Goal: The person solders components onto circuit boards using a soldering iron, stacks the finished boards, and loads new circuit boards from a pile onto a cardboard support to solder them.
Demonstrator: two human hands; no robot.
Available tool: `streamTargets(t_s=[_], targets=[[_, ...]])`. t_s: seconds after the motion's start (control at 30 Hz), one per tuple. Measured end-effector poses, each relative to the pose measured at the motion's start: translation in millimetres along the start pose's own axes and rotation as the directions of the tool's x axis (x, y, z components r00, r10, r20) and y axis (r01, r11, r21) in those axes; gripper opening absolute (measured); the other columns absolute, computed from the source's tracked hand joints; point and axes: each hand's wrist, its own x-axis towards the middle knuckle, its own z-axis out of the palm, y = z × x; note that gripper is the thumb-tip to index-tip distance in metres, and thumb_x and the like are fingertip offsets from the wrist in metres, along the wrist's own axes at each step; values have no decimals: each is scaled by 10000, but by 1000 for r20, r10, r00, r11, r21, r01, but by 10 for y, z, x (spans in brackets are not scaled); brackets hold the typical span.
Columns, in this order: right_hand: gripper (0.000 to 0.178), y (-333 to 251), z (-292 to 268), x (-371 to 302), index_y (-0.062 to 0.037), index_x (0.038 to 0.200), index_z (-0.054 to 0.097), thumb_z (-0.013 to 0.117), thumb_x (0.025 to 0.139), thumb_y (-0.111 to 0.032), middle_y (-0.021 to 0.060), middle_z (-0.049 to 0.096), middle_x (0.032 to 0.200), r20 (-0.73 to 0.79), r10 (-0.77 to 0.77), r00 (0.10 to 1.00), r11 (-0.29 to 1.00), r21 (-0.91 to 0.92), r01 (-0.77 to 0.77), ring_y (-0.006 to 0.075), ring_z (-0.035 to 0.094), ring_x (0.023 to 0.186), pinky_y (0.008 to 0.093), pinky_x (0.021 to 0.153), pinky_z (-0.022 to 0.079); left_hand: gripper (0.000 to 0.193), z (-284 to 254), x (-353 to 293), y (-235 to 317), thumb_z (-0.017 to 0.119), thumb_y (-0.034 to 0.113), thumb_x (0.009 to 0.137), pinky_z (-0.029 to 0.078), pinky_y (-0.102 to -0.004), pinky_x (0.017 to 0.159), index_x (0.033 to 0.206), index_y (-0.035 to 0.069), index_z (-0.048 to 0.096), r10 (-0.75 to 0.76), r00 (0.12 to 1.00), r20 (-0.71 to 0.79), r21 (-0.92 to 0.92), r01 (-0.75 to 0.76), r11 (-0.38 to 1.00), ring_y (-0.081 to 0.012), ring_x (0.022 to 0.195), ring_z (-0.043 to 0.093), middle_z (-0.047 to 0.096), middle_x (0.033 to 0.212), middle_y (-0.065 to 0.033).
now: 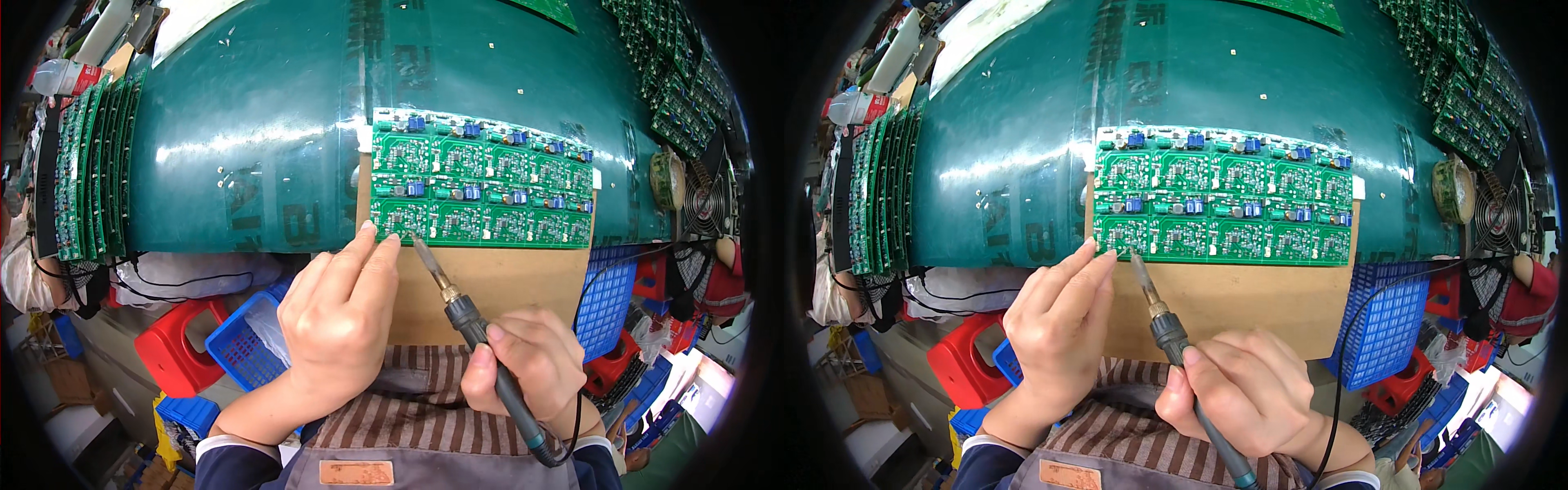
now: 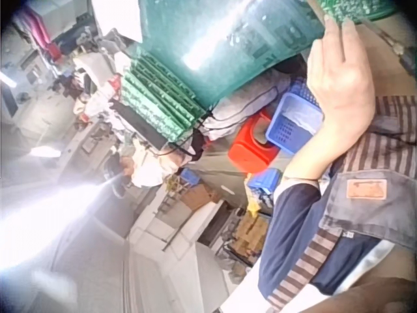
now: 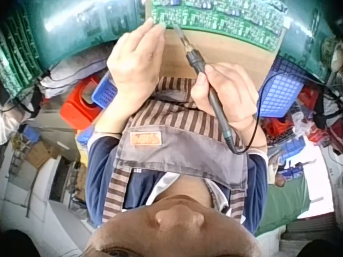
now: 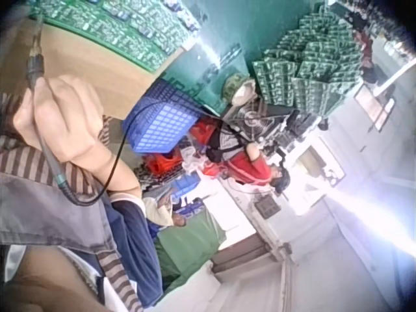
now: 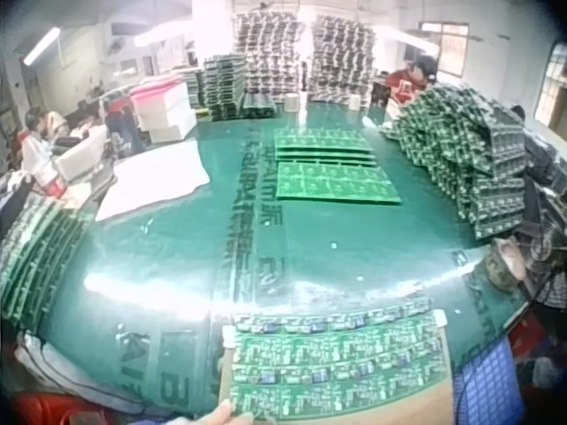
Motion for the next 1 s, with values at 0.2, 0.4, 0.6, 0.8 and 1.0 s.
streamTargets(t_s=[0.2, 0.4, 0.6, 0.8, 1.0], targets=[[173, -15, 40, 2, 28, 818, 584, 676, 693, -48, 86, 600, 656, -13, 3, 1000, 1000, -6, -3, 207, 600, 510, 284, 451, 490, 243, -9, -12, -13, 684, 25, 698, 501, -301, 551, 939, 31, 714, 24, 1000, 2, 15, -24, 1000, -197, 615, 594, 677, 982, -139], [173, -26, 4, -15, 24, 825, 583, 677, 700, -51, 83, 605, 661, 1, 13, 1000, 1000, 2, -13, 210, 607, 515, 290, 454, 495, 261, -65, 30, 37, 688, 26, 683, 507, -302, 559, 938, 64, 728, -64, 994, 89, -11, 66, 998, -181, 641, 622, 665, 1014, -120], [240, 180, -392, -199, 24, 958, 576, 670, 740, -15, 122, 626, 745, -200, 108, 974, 991, -59, -123, 249, 627, 592, 345, 547, 518, 187, -67, 140, 50, 697, -63, 763, 474, -239, 538, 911, 47, 721, -180, 980, 82, -203, 193, 960, -108, 586, 583, 682, 935, -106], [138, 930, -1090, -576, 12, 996, 581, 599, 861, -11, 138, 630, 885, -660, 254, 707, 737, -341, -583, 252, 621, 776, 327, 712, 501, 231, -65, 218, -3, 674, -60, 781, 279, -227, 444, 1003, -3, 641, -467, 867, 173, -328, 497, 803, -49, 491, 344, 665, 816, -55], [205, 1594, -1500, -766, 13, 1074, 599, 624, 899, -91, 167, 654, 893, -680, 353, 643, 596, -367, -715, 274, 646, 794, 348, 702, 513, 353, -72, 342, -228, 621, -62, 843, 391, -158, 604, 1183, -95, 532, -455, 759, 465, -536, 651, 538, -33, 709, 522, 595, 828, -6]])
